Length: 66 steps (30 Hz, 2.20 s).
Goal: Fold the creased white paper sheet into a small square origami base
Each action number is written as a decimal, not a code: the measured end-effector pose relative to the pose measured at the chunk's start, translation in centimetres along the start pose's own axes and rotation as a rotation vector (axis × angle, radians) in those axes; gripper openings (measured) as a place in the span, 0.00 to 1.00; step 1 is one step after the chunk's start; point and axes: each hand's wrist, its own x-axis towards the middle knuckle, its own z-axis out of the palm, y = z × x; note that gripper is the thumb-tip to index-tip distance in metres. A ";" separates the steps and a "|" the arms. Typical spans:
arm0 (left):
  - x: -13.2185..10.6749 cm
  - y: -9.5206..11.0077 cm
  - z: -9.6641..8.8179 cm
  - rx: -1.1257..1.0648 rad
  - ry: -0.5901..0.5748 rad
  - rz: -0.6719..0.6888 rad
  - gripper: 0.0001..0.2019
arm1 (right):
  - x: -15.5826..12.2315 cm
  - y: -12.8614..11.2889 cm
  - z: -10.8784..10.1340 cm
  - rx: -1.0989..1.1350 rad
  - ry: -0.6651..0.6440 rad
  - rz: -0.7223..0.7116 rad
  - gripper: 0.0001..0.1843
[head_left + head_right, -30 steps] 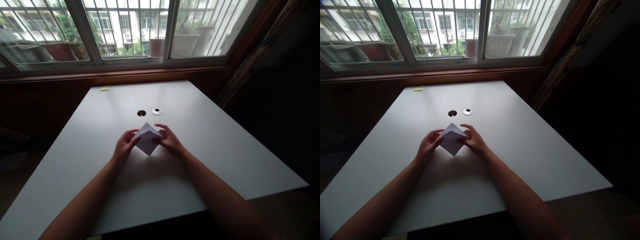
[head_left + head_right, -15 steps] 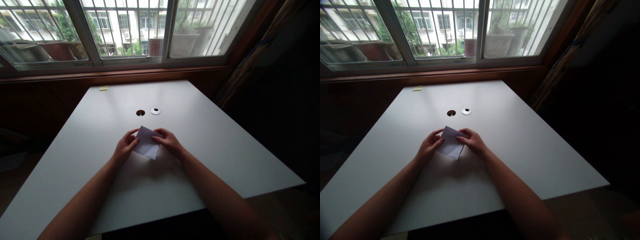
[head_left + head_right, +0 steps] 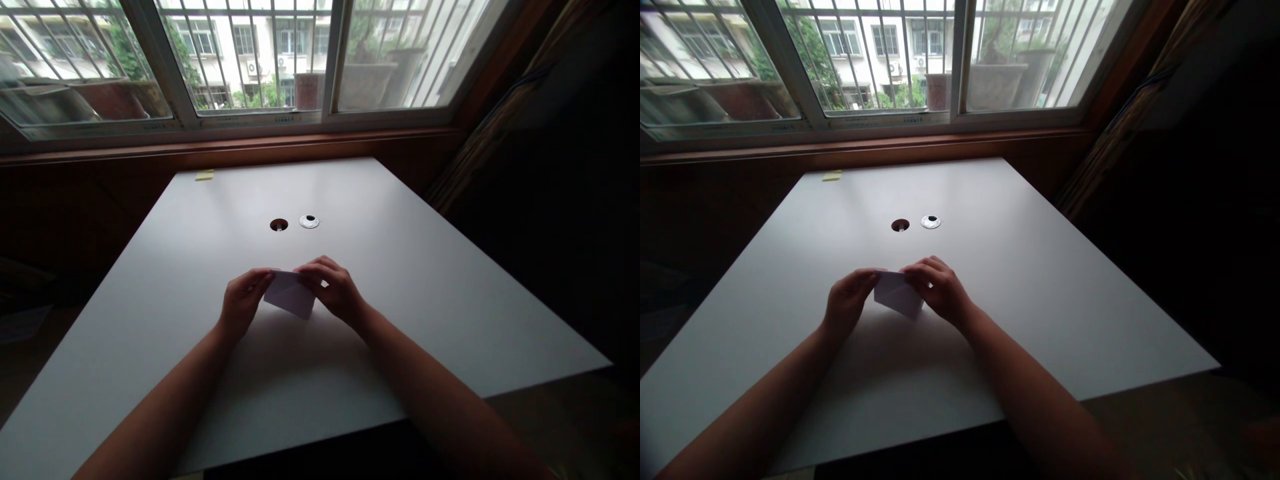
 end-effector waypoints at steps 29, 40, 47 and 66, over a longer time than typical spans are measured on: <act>0.8 -0.8 0.5 -0.358 -0.033 -0.187 0.17 | 0.1 0.4 0.9 0.548 0.100 0.420 0.28; 0.6 -0.4 0.5 -0.145 -0.289 -0.146 0.24 | 0.0 0.6 0.5 0.415 0.144 0.432 0.24; 0.1 0.0 0.7 -0.166 -0.471 -0.165 0.34 | -0.2 0.5 0.4 0.404 0.144 0.455 0.19; 0.7 -0.5 1.0 -0.247 -0.108 -0.248 0.35 | 0.2 0.9 0.9 0.567 0.165 0.447 0.16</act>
